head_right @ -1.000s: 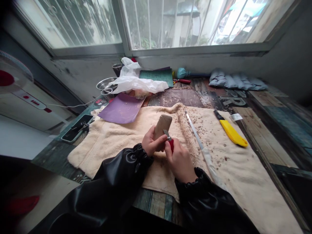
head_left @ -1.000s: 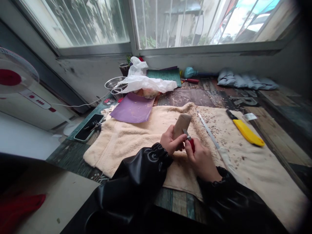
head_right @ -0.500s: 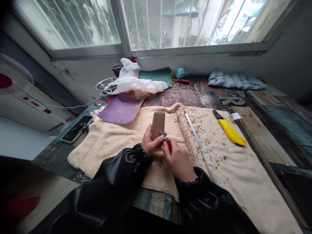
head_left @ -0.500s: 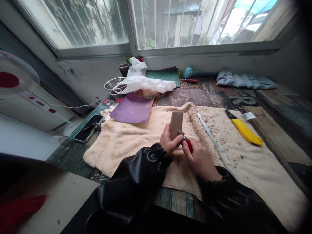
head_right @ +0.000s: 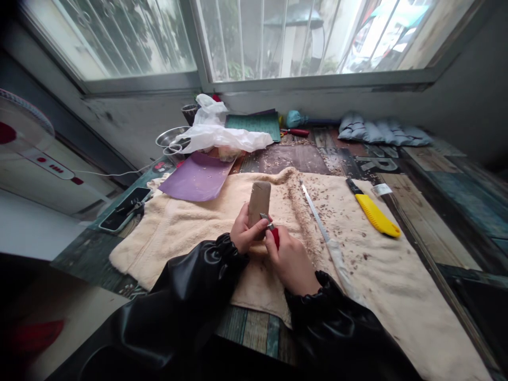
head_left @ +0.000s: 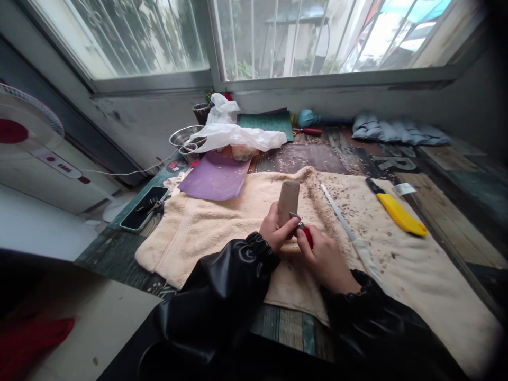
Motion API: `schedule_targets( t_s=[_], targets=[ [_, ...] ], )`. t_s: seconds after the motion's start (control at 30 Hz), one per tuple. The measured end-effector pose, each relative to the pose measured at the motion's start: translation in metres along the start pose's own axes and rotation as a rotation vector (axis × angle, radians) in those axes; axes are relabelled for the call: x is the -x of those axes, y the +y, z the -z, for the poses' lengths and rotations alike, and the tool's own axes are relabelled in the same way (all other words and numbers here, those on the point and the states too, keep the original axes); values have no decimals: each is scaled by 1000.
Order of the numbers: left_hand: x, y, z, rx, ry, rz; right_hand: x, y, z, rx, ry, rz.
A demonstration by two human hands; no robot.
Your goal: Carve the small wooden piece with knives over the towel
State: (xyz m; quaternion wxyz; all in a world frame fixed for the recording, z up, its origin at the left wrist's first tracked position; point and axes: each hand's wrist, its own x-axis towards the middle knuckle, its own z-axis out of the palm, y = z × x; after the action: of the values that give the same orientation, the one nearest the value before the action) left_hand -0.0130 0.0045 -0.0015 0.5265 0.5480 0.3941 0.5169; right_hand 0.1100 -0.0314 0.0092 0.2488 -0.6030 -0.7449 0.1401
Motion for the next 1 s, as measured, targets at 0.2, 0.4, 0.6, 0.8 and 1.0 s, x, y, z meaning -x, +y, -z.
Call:
schedule_targets(
  t_s=[0.2,0.4,0.6,0.8,1.0],
  targets=[
    [-1,4,-1,41,-10,-9,0,0,0,-2,2,-20],
    [1,10,-2,53,-23,45,1,1,-1,6,28,1],
    [2,7,-3,61,-23,91,1,0,-1,9,43,-2],
    [3,9,-3,25,-10,85,2,-1,0,20,52,4],
    [3,10,-4,30,4,92,3,-2,1,39,74,3]
  ],
)
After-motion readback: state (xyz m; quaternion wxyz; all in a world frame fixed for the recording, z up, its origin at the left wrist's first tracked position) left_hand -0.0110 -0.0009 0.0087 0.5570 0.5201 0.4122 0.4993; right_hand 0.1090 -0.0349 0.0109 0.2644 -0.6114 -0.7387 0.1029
